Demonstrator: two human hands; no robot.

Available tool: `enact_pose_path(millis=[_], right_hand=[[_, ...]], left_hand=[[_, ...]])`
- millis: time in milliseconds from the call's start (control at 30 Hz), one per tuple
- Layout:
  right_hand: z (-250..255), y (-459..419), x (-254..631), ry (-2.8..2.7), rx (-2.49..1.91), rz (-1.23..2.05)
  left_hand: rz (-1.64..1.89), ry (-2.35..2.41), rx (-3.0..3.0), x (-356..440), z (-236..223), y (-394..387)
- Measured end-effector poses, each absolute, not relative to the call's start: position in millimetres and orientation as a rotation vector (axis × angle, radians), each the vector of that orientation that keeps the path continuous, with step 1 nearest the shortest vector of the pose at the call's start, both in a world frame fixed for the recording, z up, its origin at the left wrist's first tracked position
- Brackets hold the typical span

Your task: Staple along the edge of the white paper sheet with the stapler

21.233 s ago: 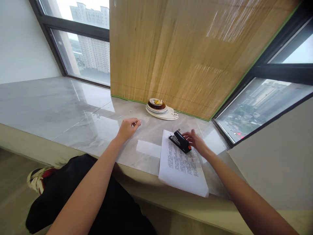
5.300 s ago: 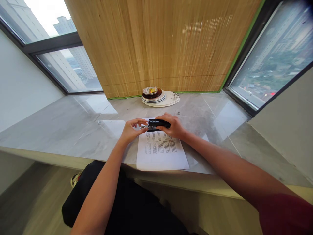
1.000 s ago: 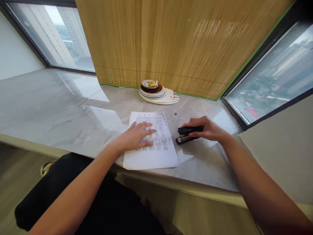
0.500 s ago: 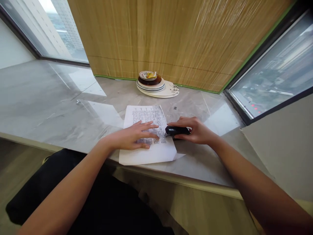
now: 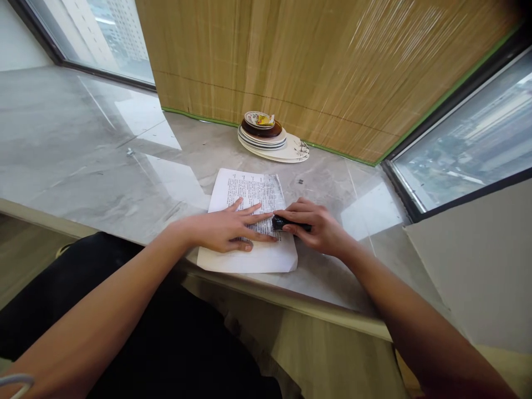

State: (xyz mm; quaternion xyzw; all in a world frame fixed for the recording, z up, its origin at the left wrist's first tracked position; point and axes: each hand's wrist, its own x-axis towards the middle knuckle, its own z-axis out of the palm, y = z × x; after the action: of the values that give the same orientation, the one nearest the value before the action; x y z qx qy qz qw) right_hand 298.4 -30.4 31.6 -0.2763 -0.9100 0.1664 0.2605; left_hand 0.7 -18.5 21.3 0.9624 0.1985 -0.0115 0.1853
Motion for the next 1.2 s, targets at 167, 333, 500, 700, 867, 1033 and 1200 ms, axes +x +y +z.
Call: enact_pose_path(millis=[167,333,500,700,867,1033,1200], right_hand=[[30.9,-31.1,297.1,-2.462,-0.748,0.454],[30.7,-32.5,295.6,-2.484,-0.763,0.449],[31.0,-35.3,293.9,-2.498,-0.818,0.417],[28.3,-40.6,289.7,-2.557,-0.910,0.257],[26.5,-48.6,279.7,-2.725,-0.928,-0.088],[33.4,-37.7,291.2,-2.695,-0.909,0.176],[46.4,-8.9,336.6,-2.733,-0.900,0.630]], left_hand=[[0.004,0.568,2.720,1.1,19.4,-18.3],[-0.040,0.558,2.722,1.2,18.1,-17.8],[-0.055,0.565,2.716,2.3,20.5,-19.0],[-0.019,0.547,2.713,-0.3,17.4,-17.0],[0.026,0.533,2.704,-1.2,14.7,-15.3],[-0.014,0.549,2.685,-2.0,22.1,-14.6],[0.024,0.498,2.664,-8.0,25.7,-10.3]])
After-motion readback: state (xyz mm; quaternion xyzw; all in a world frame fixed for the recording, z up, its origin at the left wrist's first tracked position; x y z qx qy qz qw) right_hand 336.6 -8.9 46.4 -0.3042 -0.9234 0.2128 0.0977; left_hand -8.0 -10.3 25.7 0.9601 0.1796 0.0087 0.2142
